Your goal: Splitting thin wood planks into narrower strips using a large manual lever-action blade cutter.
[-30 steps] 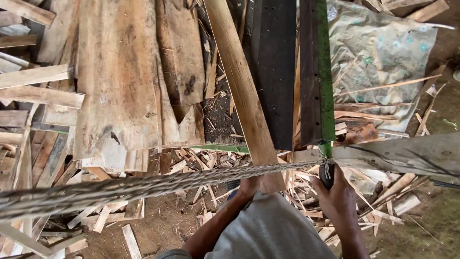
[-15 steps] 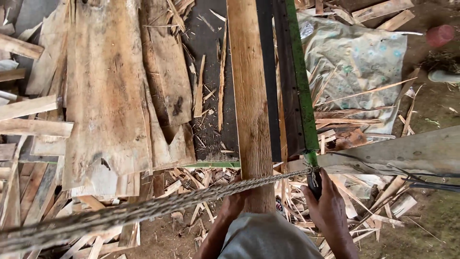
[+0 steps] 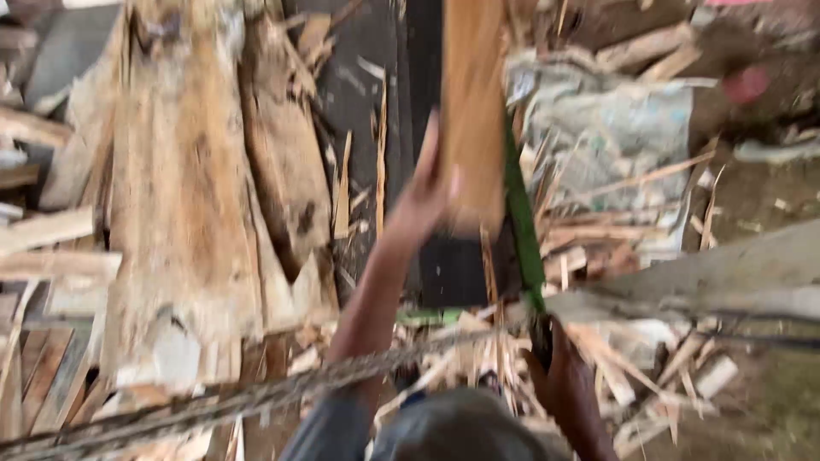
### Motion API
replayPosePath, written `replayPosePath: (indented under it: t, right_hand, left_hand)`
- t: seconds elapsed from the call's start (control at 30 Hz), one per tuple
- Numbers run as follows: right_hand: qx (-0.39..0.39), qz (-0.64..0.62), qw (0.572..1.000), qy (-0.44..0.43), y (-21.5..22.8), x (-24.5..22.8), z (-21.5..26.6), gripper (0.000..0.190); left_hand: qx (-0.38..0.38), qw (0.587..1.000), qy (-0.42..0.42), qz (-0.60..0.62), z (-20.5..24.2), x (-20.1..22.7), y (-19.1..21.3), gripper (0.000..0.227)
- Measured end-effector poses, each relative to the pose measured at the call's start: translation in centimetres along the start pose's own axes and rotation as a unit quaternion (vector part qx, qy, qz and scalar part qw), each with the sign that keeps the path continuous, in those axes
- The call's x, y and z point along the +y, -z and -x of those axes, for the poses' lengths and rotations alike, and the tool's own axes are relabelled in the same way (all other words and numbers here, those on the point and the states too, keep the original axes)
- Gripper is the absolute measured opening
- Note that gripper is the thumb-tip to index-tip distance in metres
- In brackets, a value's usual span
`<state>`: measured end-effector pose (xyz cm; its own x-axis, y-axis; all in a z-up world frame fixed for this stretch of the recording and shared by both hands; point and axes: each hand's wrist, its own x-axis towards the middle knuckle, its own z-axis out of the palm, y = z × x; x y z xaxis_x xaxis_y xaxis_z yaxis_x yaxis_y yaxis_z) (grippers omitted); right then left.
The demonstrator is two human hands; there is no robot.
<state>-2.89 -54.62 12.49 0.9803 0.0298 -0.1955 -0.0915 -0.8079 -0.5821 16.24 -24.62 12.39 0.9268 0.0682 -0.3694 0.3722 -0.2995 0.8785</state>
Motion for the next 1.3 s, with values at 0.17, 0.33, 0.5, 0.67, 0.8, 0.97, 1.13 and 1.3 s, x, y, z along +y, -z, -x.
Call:
replayPosePath:
  t: [0.17,0.33,0.5,0.67,0.8,0.97,1.13,1.3]
  right_hand:
    - [-0.007,0.027,1.0,-0.006,0.5,-1.2,0.4,0.078]
    - [0.0,0.006,1.0,-0.007,1.9,-2.2,0.9,0.077]
    - [-0.04,-0.001,0.999,0.027,0.7,0.2,0.6,0.079]
    - [-0.019,0.109,0.994,0.012,0.5,0.9,-0.1,0.084]
    - [0.007,0.1,0.994,0.05,-0.3,4.3,-0.8,0.086]
    - [0.05,0.132,0.987,0.072,-1.5,6.6,-1.8,0.095]
    - [0.01,0.146,0.989,0.003,-1.7,7.6,-2.7,0.099]
    - [-0.007,0.196,0.98,0.014,-2.9,10.4,-3.7,0.11]
  left_hand:
    - [-0.089,0.898,-0.294,0.314,-5.0,12.2,-5.3,0.089]
    - [0.086,0.9,-0.328,0.275,0.0,-0.2,-7.8,0.072]
    - [0.176,0.877,-0.192,0.404,5.5,-14.2,-7.4,0.048]
    - [0.381,0.833,-0.047,0.398,11.4,-22.7,-6.1,0.041]
    - [0.469,0.805,0.008,0.362,12.4,-29.2,-4.6,0.045]
    - [0.529,0.789,0.056,0.309,12.7,-33.8,-0.2,0.054]
    - [0.557,0.785,0.099,0.253,12.3,-35.4,5.0,0.062]
    - [0.593,0.766,0.144,0.202,12.3,-35.5,8.7,0.071]
